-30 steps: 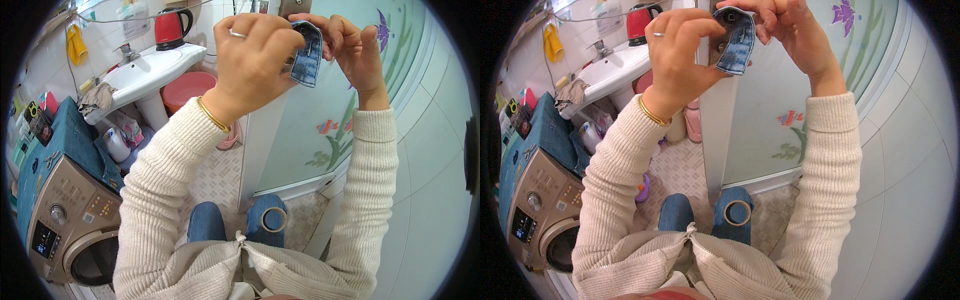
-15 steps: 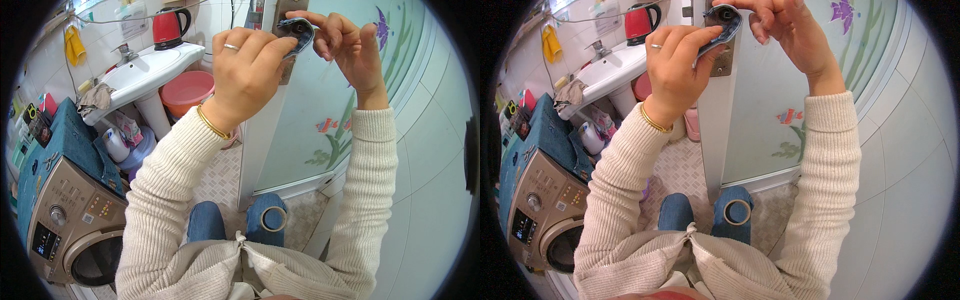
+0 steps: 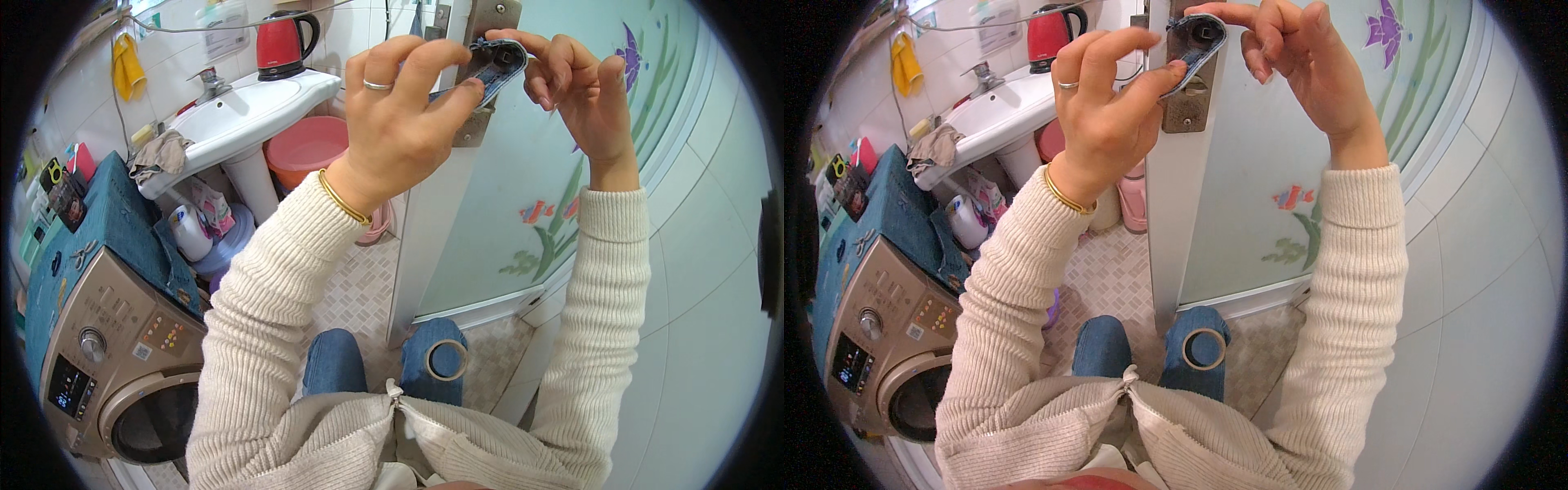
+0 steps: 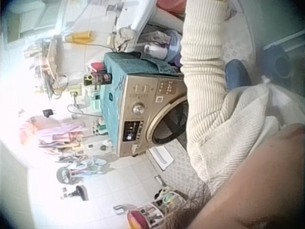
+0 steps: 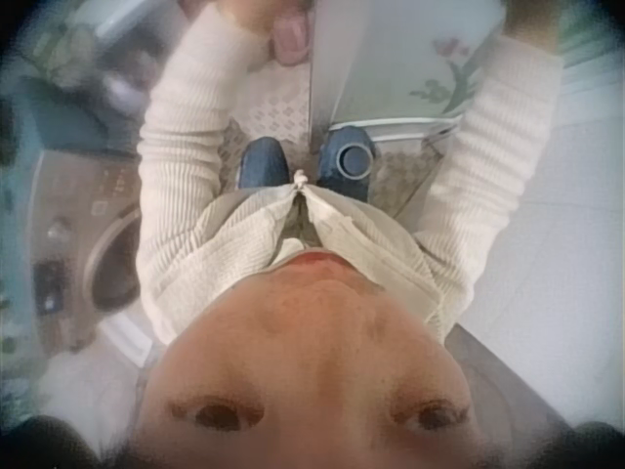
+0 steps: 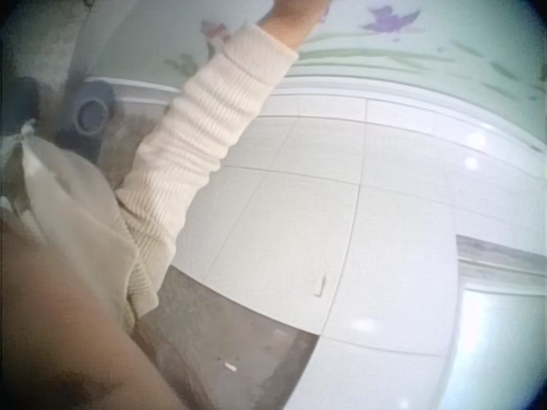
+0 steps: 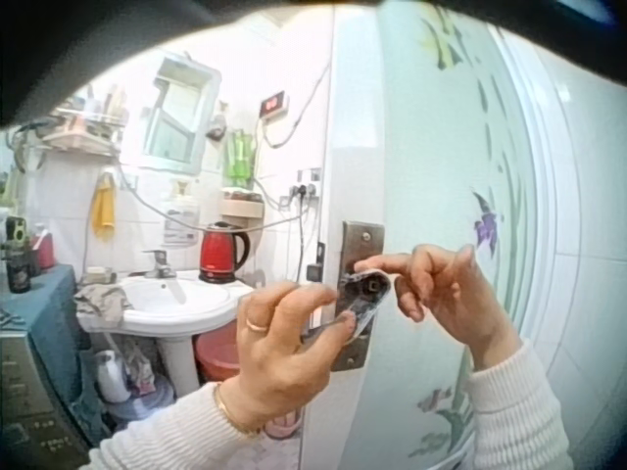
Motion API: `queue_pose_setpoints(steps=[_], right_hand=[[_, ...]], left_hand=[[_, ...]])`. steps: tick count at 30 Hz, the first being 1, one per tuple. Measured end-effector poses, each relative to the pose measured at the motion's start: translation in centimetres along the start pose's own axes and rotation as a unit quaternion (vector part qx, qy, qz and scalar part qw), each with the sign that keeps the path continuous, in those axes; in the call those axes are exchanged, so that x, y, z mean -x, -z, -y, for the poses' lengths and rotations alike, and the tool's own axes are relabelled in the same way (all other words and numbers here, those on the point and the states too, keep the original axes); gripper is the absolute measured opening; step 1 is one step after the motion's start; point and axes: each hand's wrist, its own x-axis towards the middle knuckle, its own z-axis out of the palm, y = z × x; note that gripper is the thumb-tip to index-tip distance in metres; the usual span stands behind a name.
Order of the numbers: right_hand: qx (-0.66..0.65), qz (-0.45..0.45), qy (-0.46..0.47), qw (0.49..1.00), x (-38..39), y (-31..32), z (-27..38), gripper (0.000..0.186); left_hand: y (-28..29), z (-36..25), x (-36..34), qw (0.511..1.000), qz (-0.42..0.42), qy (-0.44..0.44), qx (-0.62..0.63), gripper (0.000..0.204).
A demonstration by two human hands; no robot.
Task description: The person sits on the floor and wraps a door handle with tape, using scissors to cut the tape. They then move to a washing machine, open the door, and remove a piece of clothing from the drum.
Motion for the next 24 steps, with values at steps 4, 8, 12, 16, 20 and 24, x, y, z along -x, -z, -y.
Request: queue_pose_setpoints(steps=[4,8,12,16,20,24], right_hand=[[0.014,0.008,0.003,1.000,-0.1,-0.2,0.2,0.065],[0.013,0.003,0.008,1.000,0.0,-0.2,0.1,0.064],[0.014,0.012,0.022,1.000,0.0,-0.1,-0.1,0.063],[0.015,0.004,0.023,1.000,0.0,-0.2,-0.2,0.063],[-0.011,-0.012,0.028,0.999,0.0,-0.6,-0.5,0.062],[-0.036,-0.020,0.035,0.999,0.1,-0.9,-0.9,0.061]], left_hand=[[-0.3,0.6,-0.1,0.997,0.004,0.038,0.060,0.021],[0.0,1.5,-0.4,0.985,0.054,0.037,0.158,0.020],[0.2,2.9,-1.1,0.972,0.075,0.016,0.221,0.021],[0.0,4.6,-1.3,0.956,0.097,0.006,0.276,0.021],[0.1,5.4,-2.8,0.949,0.112,0.006,0.295,0.018],[0.4,5.1,-3.9,0.934,0.132,0.073,0.323,0.021]])
